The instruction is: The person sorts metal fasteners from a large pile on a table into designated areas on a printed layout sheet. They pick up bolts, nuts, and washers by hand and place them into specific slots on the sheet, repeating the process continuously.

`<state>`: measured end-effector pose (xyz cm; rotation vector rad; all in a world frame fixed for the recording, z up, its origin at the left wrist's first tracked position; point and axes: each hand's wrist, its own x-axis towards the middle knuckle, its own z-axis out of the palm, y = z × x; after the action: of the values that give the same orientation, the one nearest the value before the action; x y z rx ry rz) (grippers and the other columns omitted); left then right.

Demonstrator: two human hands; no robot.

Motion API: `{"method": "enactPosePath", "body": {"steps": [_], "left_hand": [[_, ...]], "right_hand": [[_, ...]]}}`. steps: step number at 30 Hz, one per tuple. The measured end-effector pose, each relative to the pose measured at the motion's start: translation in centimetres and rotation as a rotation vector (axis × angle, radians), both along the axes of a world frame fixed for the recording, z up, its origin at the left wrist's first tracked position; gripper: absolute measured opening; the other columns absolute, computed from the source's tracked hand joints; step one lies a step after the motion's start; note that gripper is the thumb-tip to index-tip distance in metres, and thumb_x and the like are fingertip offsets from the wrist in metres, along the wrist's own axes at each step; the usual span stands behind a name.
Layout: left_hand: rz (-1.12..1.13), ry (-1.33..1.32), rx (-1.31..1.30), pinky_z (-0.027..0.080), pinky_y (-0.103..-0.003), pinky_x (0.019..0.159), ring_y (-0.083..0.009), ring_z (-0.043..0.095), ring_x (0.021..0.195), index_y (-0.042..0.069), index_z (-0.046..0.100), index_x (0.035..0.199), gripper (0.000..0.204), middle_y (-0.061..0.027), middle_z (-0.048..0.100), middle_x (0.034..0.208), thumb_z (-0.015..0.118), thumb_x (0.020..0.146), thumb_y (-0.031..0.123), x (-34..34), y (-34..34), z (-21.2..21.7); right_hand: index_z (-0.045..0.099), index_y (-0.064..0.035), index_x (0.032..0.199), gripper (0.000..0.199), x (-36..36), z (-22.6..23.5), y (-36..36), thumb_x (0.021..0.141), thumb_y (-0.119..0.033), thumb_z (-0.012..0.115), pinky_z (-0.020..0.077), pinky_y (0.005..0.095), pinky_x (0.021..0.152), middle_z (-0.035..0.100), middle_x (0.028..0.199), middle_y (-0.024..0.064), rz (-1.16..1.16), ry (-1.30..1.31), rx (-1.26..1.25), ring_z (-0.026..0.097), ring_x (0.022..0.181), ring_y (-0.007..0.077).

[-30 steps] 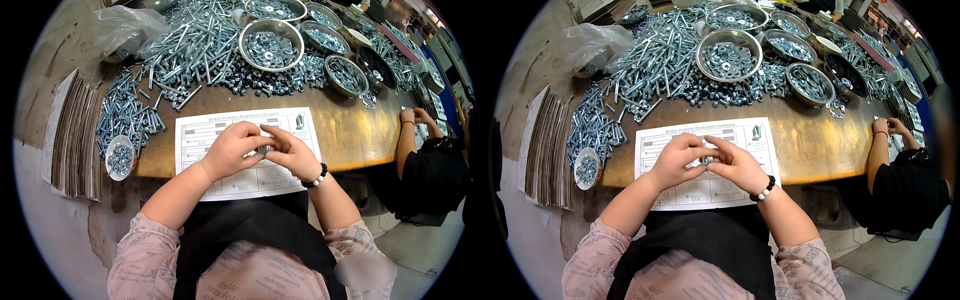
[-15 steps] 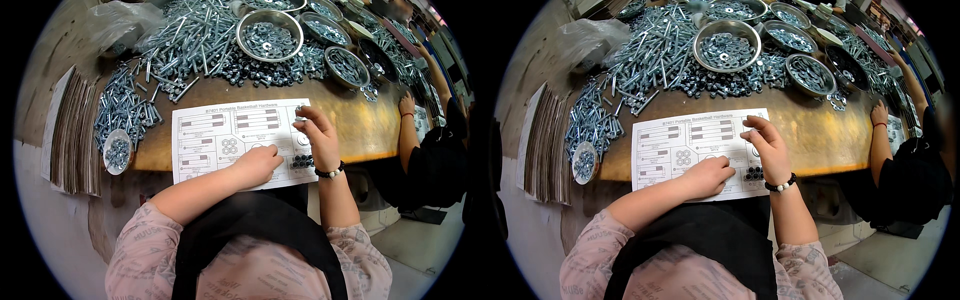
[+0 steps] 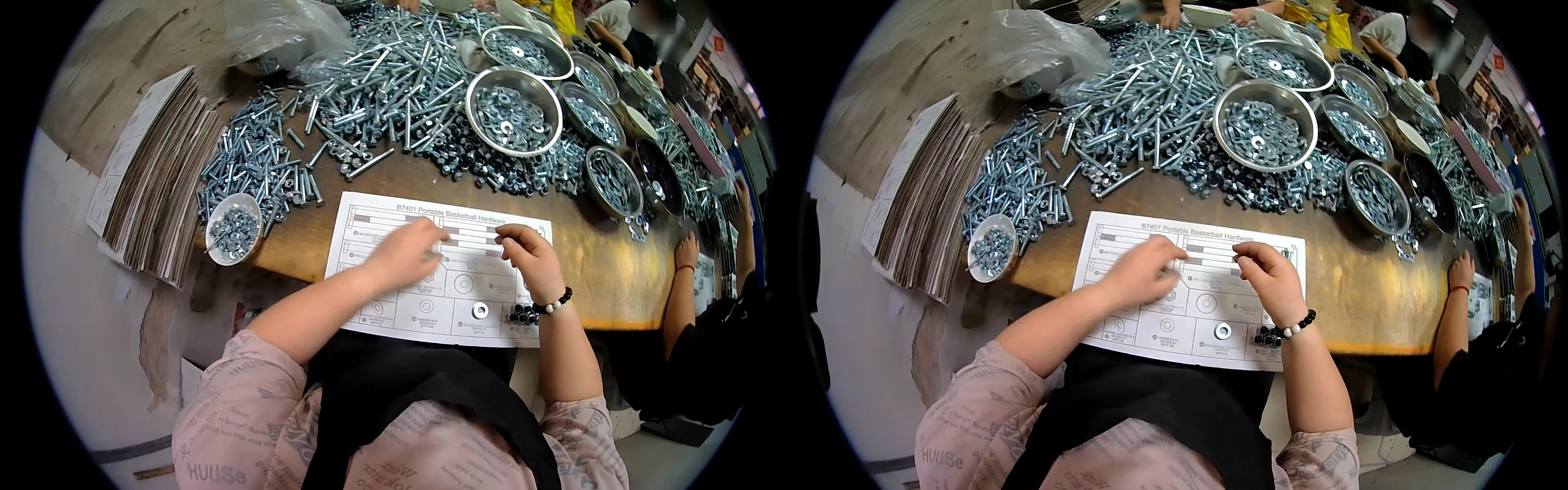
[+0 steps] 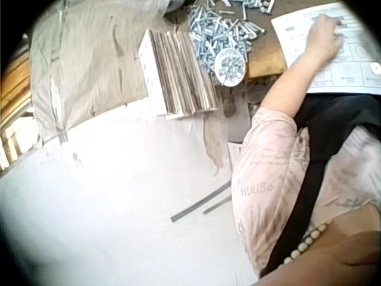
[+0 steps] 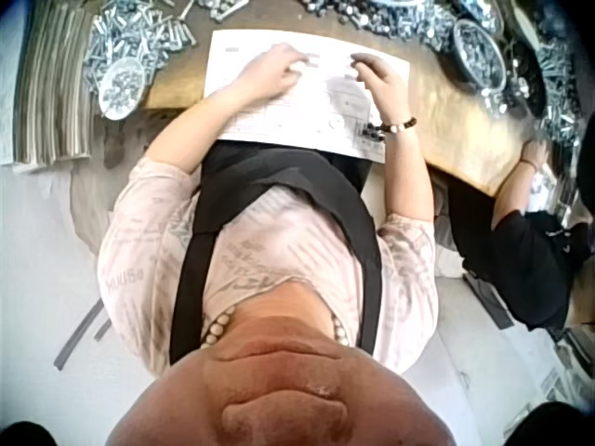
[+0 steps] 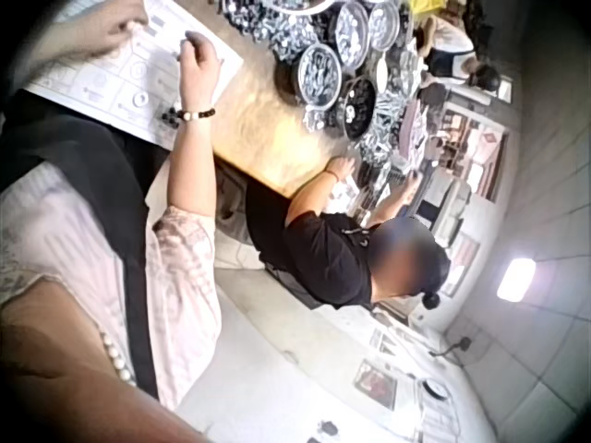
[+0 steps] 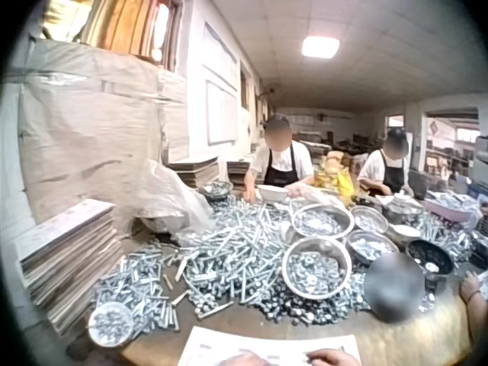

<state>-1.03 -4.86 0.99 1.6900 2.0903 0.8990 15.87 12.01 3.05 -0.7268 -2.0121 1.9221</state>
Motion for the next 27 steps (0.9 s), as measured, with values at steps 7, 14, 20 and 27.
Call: {"method": "enactPosePath", "body": {"steps": [7,14,20,27], "left_hand": [[0.502,0.052,0.019,0.046,-0.035,0.08,-0.0285,0.056,0.09,0.003,0.055,0.11,0.038,-0.0135,0.054,0.102,0.061,0.074,0.013,-12.2,-3.5,-1.8],[0.634,0.297,-0.148,0.04,-0.038,0.093,-0.0357,0.048,0.109,0.0,0.04,0.127,0.066,-0.0203,0.045,0.124,0.066,0.07,0.022,-18.3,-2.7,-3.3],[0.599,0.08,-0.107,0.043,-0.037,0.088,-0.0341,0.051,0.102,0.001,0.052,0.115,0.062,-0.0205,0.051,0.109,0.075,0.062,0.024,-19.2,-1.5,-3.8],[0.4,0.086,0.028,0.047,-0.032,0.082,-0.0263,0.056,0.092,0.008,0.06,0.108,0.043,-0.0149,0.048,0.114,0.069,0.065,0.007,-15.3,-0.6,-4.6]], "right_hand": [[0.061,-0.002,0.1,0.022,-5.3,-1.7,0.4,0.082,-0.015,0.058,0.0467,0.029,0.072,0.061,0.093,0.0102,0.14,-0.118,0.414,0.059,0.081,0.0198],[0.063,-0.0059,0.098,0.023,-12.3,-2.0,-2.7,0.08,-0.02,0.059,0.0461,0.033,0.075,0.057,0.093,0.0114,0.368,-0.115,0.698,0.058,0.083,0.0252],[0.063,-0.0073,0.097,0.021,-15.0,-2.5,-3.4,0.08,-0.019,0.059,0.0466,0.0347,0.075,0.058,0.093,0.0107,0.429,-0.094,0.739,0.058,0.084,0.0261],[0.062,-0.0094,0.098,0.023,-18.7,-4.9,-2.1,0.076,-0.015,0.06,0.0468,0.0386,0.078,0.057,0.098,0.012,0.278,-0.135,0.929,0.057,0.089,0.0307]]}}
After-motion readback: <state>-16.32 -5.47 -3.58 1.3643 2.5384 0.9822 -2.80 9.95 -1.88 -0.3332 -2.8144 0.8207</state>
